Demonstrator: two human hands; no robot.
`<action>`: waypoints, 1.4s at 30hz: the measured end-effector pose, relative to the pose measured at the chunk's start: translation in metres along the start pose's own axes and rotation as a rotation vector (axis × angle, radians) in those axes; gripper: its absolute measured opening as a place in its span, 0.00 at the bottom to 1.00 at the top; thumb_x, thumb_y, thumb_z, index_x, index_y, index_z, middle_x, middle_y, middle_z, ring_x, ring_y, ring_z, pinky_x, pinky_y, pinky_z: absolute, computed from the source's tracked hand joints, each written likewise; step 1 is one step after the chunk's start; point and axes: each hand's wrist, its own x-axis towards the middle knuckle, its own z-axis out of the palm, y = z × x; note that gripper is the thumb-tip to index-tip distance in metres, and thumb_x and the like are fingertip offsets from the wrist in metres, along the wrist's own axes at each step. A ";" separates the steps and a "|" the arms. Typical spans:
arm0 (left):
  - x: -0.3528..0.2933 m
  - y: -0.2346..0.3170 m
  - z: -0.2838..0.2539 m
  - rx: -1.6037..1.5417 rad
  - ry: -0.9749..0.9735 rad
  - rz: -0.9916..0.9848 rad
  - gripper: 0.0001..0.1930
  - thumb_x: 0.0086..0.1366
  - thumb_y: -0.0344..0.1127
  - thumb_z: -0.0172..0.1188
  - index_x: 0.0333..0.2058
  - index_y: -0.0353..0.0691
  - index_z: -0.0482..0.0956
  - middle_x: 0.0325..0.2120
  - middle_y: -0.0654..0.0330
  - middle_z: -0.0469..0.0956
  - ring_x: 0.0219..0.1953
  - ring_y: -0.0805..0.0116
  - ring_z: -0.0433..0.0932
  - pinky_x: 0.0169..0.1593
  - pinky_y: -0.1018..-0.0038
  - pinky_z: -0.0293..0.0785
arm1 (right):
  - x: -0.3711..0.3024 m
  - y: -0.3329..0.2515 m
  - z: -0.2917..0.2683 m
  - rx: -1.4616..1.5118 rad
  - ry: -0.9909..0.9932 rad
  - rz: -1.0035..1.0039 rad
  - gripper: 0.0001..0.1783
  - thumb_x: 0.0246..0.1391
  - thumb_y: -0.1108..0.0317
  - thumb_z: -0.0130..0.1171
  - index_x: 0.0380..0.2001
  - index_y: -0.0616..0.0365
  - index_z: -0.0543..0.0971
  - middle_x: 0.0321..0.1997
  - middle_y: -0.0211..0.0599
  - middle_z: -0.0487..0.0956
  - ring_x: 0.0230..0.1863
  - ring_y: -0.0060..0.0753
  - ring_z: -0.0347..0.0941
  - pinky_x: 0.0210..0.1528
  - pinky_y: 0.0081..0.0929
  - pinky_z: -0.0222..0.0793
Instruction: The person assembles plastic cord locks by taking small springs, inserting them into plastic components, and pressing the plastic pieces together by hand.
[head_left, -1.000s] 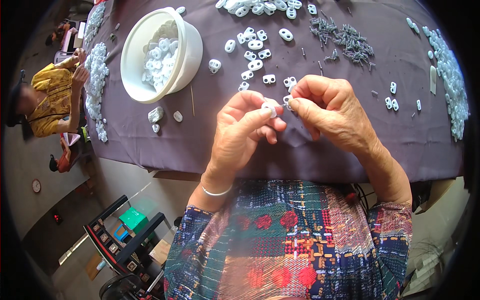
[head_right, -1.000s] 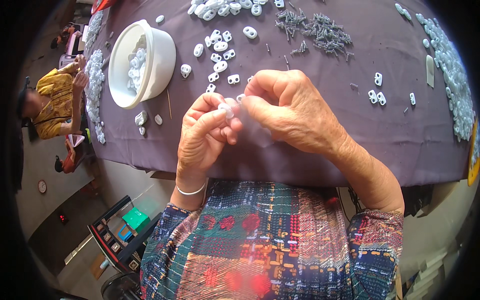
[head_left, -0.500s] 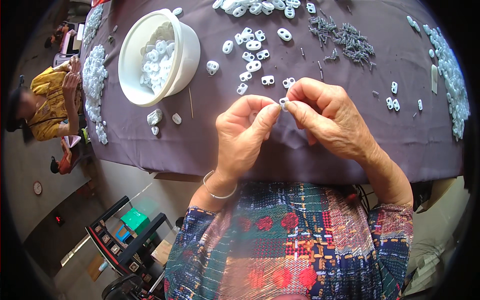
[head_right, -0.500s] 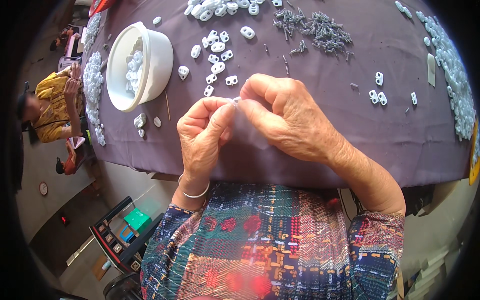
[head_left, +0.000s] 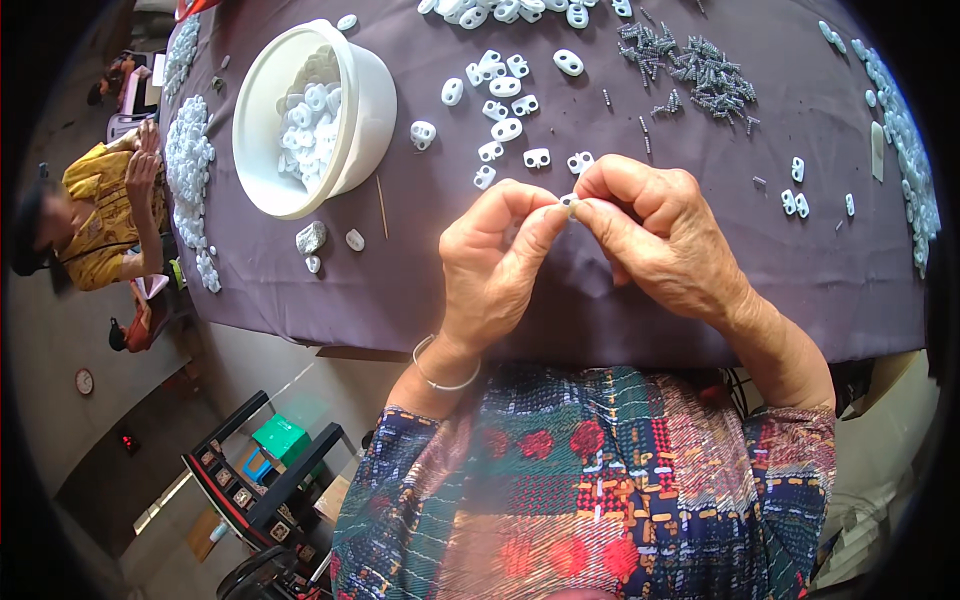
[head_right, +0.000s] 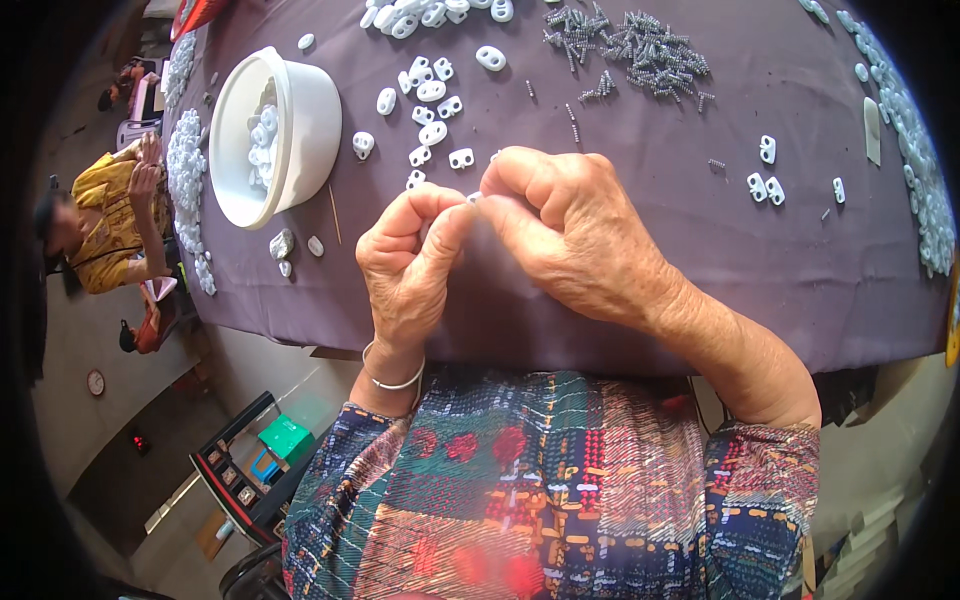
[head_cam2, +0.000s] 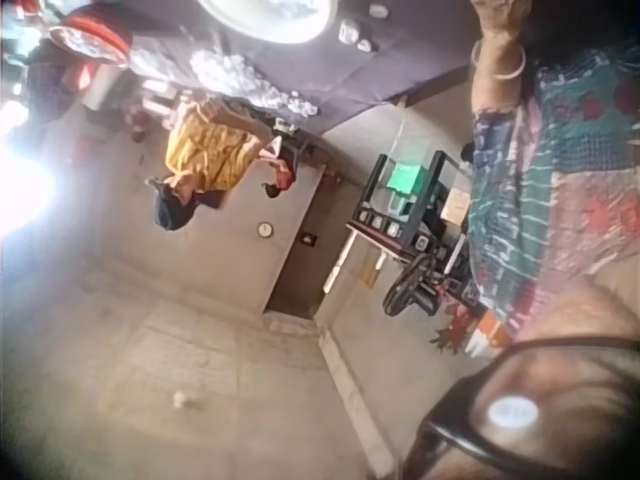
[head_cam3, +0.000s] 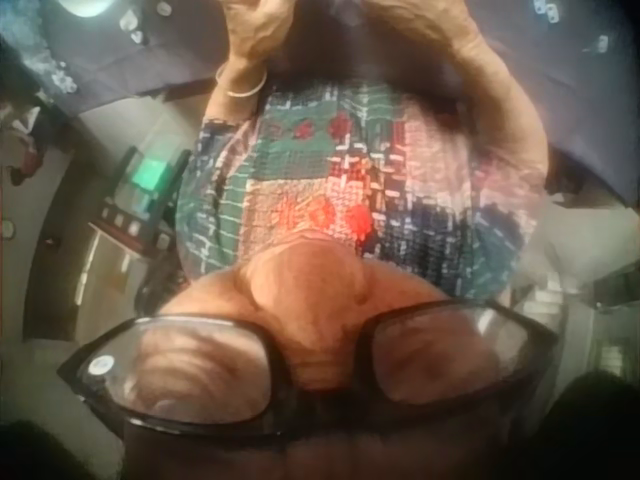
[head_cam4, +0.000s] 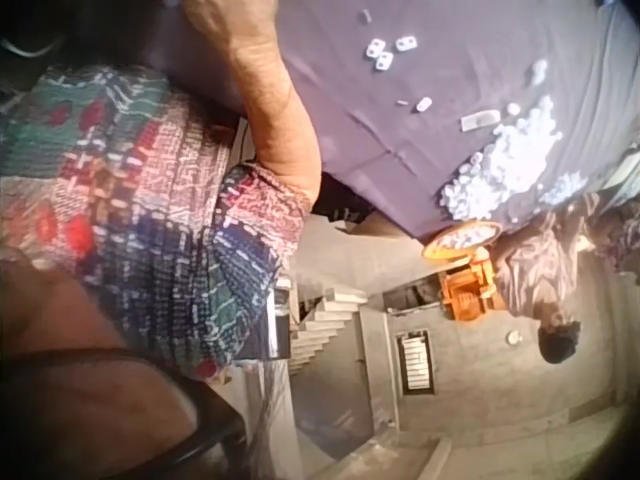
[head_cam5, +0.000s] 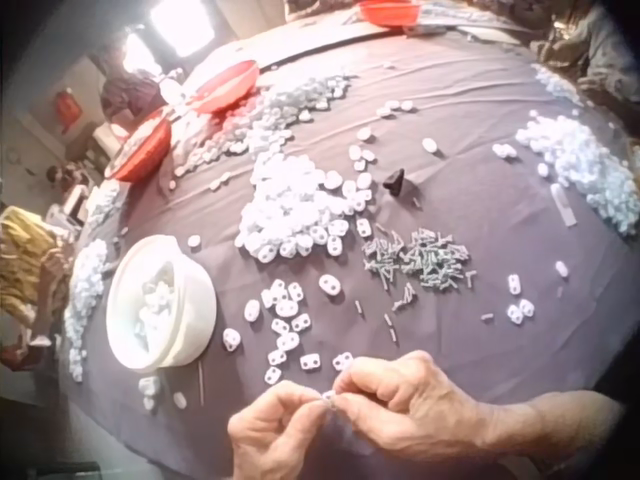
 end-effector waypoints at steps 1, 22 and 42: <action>-0.001 0.001 -0.001 0.000 0.001 0.000 0.05 0.61 0.29 0.58 0.31 0.32 0.75 0.24 0.70 0.72 0.28 0.84 0.66 0.31 0.87 0.64 | 0.000 0.001 0.000 0.000 0.000 -0.001 0.07 0.56 0.70 0.52 0.27 0.62 0.72 0.16 0.21 0.67 0.13 0.11 0.61 0.15 0.13 0.55; -0.001 -0.005 -0.001 -0.132 -0.003 -0.086 0.06 0.62 0.29 0.57 0.34 0.31 0.76 0.26 0.68 0.73 0.29 0.84 0.68 0.33 0.88 0.64 | 0.004 -0.006 -0.006 0.212 -0.109 0.209 0.09 0.57 0.67 0.52 0.29 0.63 0.72 0.16 0.24 0.69 0.14 0.13 0.63 0.14 0.13 0.60; -0.020 0.001 -0.019 -0.179 -0.001 -0.095 0.15 0.65 0.25 0.43 0.51 0.34 0.64 0.33 0.59 0.74 0.25 0.82 0.68 0.24 0.89 0.61 | 0.004 -0.004 -0.006 0.255 -0.038 0.209 0.08 0.56 0.68 0.53 0.30 0.63 0.73 0.17 0.26 0.70 0.14 0.13 0.63 0.14 0.14 0.62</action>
